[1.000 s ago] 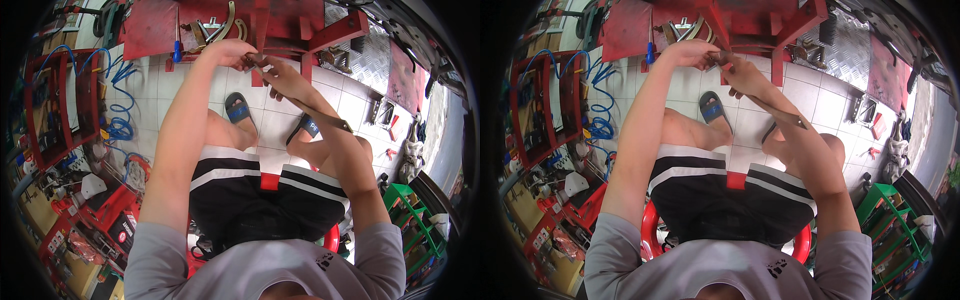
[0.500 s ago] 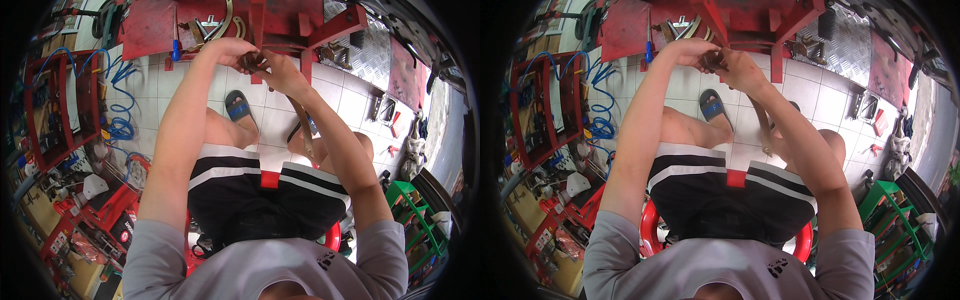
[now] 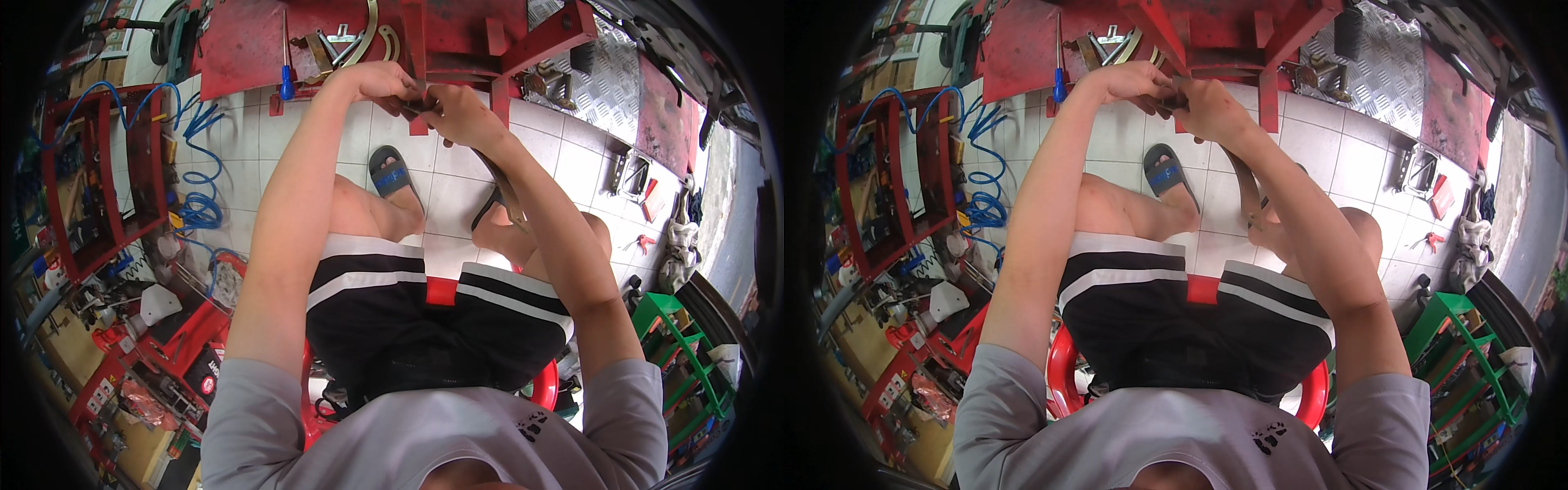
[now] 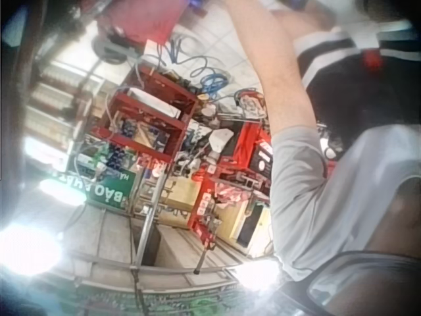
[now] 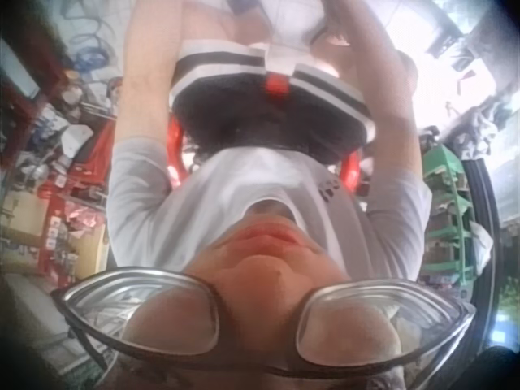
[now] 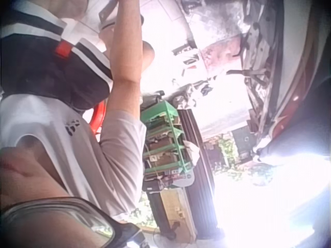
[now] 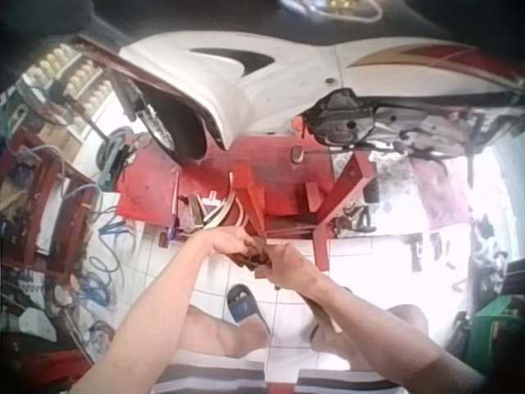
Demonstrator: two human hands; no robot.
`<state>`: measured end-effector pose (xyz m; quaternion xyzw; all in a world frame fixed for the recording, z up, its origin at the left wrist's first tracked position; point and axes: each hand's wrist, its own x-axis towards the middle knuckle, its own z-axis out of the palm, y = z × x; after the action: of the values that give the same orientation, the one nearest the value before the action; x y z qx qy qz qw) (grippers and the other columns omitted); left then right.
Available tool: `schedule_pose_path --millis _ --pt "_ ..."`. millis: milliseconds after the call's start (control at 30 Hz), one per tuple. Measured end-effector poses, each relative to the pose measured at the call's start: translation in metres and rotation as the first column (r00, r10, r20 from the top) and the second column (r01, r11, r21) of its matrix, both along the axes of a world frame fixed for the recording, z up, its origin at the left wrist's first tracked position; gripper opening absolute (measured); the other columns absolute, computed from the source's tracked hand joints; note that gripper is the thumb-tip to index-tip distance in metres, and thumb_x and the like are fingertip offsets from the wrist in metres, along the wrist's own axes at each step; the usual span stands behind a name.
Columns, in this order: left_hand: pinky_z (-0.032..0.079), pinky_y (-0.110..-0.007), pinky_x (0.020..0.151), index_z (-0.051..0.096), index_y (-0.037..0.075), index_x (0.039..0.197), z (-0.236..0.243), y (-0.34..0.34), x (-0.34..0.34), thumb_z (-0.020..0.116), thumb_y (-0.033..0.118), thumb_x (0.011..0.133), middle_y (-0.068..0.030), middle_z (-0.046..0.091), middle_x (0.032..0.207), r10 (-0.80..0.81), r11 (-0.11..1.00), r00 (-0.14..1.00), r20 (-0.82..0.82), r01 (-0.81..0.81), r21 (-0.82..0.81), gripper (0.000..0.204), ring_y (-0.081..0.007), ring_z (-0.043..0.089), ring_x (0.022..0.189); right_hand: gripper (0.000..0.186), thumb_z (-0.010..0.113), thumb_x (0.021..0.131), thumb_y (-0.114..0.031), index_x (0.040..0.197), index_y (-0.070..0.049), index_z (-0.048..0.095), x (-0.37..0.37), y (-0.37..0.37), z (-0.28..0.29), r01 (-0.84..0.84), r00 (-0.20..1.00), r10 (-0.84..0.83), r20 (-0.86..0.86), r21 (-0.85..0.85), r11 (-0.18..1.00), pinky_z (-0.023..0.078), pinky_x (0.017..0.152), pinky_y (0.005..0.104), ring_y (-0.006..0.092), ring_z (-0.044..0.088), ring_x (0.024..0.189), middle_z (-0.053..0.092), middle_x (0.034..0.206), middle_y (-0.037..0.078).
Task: The person sits on a red chair in a workshop and works on a scooter elevated on a red stand. They handle curved metal brake shoes and a brake spring, using their hands to assemble and adjust the components on the scooter's brake assembly.
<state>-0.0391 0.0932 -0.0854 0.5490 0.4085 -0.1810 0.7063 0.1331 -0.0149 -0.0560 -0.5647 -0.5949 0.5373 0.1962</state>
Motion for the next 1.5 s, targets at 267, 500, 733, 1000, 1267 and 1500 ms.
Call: schedule_pose_path --millis 267,500,733,1000,1267,1500 --pt "0.053 -0.027 0.077 0.065 -0.001 0.108 -0.016 0.004 -0.007 0.059 0.023 0.095 -0.0103 0.069 0.105 0.06 0.992 0.994 -0.095 -0.05 0.114 0.028 -0.0174 0.069 0.094 0.027 0.061 0.085 -0.009 0.107 0.008 0.059 -0.008 -0.004 -0.003 -0.153 0.966 0.194 0.171 -0.23 0.961 0.057 0.058 0.0355 0.0259 0.07 0.066 0.068 0.089 0.022" --pt "0.047 -0.027 0.053 0.065 -0.002 0.09 -0.076 0.012 -0.014 0.048 0.005 0.09 -0.0071 0.062 0.075 0.736 0.676 0.665 -0.124 -0.732 0.086 0.019 -0.0134 0.054 0.06 0.029 0.056 0.079 -0.003 0.106 0.006 0.058 -0.009 -0.009 -0.027 -0.249 0.922 0.247 0.298 -0.034 0.968 0.053 0.083 0.0431 0.0392 0.065 0.097 0.066 0.1 0.027" --pt "0.055 -0.038 0.071 0.071 -0.001 0.083 -0.152 0.04 -0.026 0.068 0.03 0.076 -0.0195 0.07 0.085 0.476 0.531 0.823 -0.309 0.011 0.847 0.031 -0.0334 0.069 0.079 0.03 0.047 0.084 -0.008 0.111 0.0 0.058 -0.005 -0.004 -0.011 -0.102 0.957 0.068 0.282 0.105 0.989 0.052 0.085 0.0469 0.0401 0.065 0.096 0.066 0.098 0.026" --pt "0.052 -0.042 0.089 0.069 0.014 0.105 -0.169 0.025 0.017 0.074 0.027 0.073 -0.0142 0.069 0.106 0.489 0.419 0.804 -0.34 0.125 0.899 0.035 -0.0333 0.065 0.103 0.021 0.052 0.085 -0.01 0.101 0.002 0.06 0.033 0.0 -0.015 -0.186 0.862 0.061 0.504 0.203 0.961 0.054 0.071 0.0452 0.0397 0.066 0.078 0.066 0.091 0.024" --pt "0.049 -0.041 0.087 0.062 0.019 0.12 -0.223 0.077 -0.067 0.065 0.038 0.081 -0.0097 0.066 0.116 0.239 0.452 0.901 -0.362 0.227 0.863 0.043 -0.0294 0.06 0.11 0.022 0.054 0.09 -0.009 0.107 0.004 0.058 0.066 0.03 0.017 0.116 0.968 -0.092 0.232 -0.093 0.989 0.057 0.08 0.0408 0.0325 0.069 0.091 0.069 0.09 0.02" --pt "0.015 -0.026 0.036 0.05 0.013 0.075 -0.09 0.062 -0.003 0.057 0.025 0.089 -0.002 0.049 0.064 0.697 0.716 0.686 -0.208 -0.684 0.143 0.019 -0.0075 0.029 0.041 0.022 0.053 0.093 -0.002 0.112 0.007 0.049 0.081 -0.024 -0.035 0.461 0.56 -0.766 -0.314 -0.651 0.604 0.06 0.082 0.0449 0.0344 0.068 0.093 0.063 0.099 0.02"
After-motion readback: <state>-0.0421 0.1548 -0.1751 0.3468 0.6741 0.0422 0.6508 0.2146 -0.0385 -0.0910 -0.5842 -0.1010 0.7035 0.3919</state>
